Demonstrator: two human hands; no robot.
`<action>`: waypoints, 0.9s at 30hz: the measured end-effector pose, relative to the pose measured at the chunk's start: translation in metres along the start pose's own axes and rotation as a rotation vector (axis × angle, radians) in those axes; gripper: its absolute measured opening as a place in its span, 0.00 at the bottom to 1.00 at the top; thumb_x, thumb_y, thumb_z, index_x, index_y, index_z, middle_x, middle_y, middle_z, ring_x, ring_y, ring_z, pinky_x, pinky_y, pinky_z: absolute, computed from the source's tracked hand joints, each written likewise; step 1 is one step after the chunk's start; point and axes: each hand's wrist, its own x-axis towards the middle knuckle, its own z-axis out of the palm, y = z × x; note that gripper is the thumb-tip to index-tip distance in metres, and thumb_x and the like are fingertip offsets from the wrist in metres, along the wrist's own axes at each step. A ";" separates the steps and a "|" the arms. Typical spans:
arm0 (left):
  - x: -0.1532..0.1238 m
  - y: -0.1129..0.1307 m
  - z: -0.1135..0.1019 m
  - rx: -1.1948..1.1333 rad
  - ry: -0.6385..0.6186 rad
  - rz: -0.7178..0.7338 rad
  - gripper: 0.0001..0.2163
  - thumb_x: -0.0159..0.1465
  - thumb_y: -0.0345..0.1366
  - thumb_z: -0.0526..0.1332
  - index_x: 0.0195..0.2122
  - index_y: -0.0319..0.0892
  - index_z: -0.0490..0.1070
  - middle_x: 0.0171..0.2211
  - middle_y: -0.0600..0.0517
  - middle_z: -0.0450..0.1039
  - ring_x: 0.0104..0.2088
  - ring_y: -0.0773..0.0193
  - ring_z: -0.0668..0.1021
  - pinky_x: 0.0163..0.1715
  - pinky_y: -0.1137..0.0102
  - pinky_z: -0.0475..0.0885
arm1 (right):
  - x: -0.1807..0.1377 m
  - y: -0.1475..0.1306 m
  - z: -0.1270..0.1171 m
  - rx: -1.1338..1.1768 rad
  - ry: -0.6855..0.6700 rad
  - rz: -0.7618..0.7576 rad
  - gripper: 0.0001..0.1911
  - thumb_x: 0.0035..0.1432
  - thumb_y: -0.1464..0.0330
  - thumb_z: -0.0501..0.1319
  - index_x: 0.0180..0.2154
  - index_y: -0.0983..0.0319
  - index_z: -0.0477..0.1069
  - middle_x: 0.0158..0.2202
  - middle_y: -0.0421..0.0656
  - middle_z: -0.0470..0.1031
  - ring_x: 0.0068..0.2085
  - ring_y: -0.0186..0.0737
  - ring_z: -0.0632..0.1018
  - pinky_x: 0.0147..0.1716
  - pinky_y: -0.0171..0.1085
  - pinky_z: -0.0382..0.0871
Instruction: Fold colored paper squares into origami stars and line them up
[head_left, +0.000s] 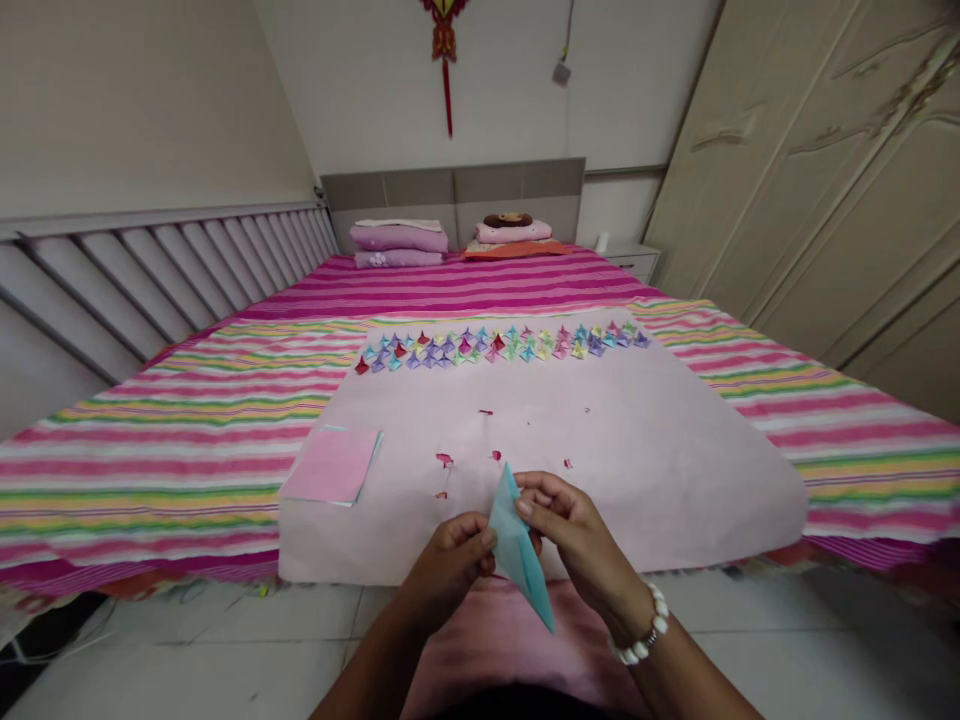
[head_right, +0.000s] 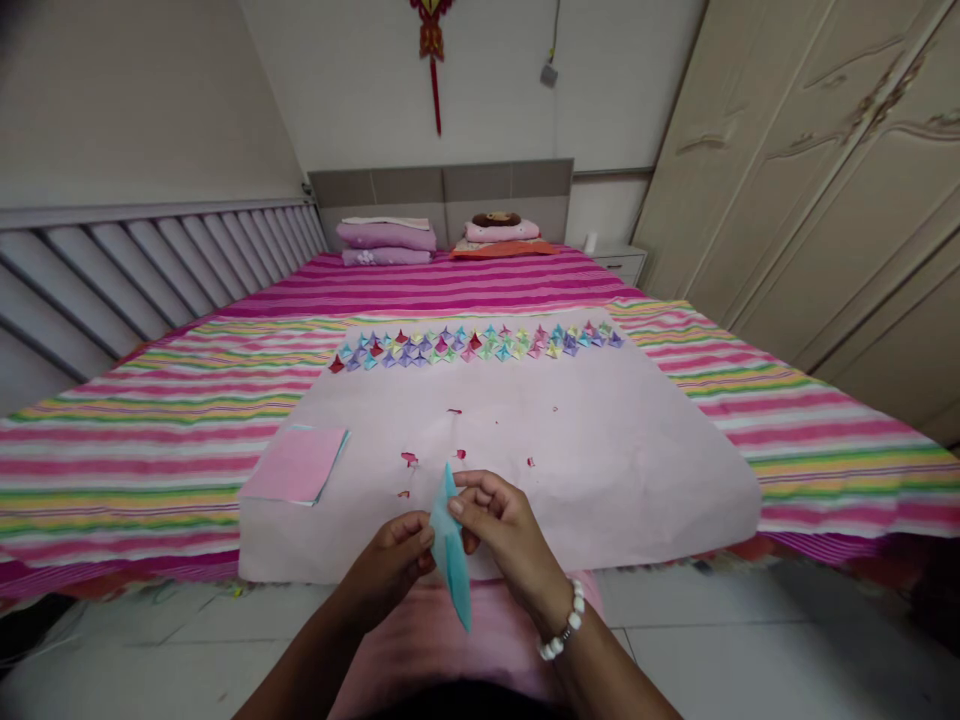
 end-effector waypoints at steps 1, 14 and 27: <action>0.000 0.000 0.000 -0.001 -0.001 -0.001 0.14 0.55 0.44 0.65 0.25 0.37 0.69 0.21 0.55 0.65 0.23 0.72 0.62 0.26 0.74 0.57 | 0.000 0.000 0.000 0.006 -0.001 0.004 0.14 0.51 0.63 0.67 0.39 0.62 0.73 0.22 0.35 0.67 0.21 0.29 0.66 0.22 0.30 0.60; -0.002 0.001 0.002 0.002 -0.024 0.017 0.12 0.57 0.41 0.64 0.27 0.36 0.71 0.19 0.57 0.62 0.23 0.72 0.62 0.26 0.75 0.56 | 0.001 0.001 -0.001 0.029 0.008 0.036 0.13 0.51 0.64 0.66 0.39 0.63 0.73 0.20 0.34 0.66 0.20 0.27 0.65 0.21 0.30 0.58; 0.003 -0.004 -0.003 0.106 0.137 -0.010 0.12 0.55 0.42 0.65 0.24 0.38 0.69 0.17 0.58 0.63 0.20 0.74 0.61 0.22 0.76 0.55 | 0.000 0.003 -0.004 -0.175 0.007 -0.021 0.14 0.48 0.69 0.64 0.40 0.61 0.71 0.28 0.37 0.70 0.24 0.30 0.68 0.24 0.31 0.62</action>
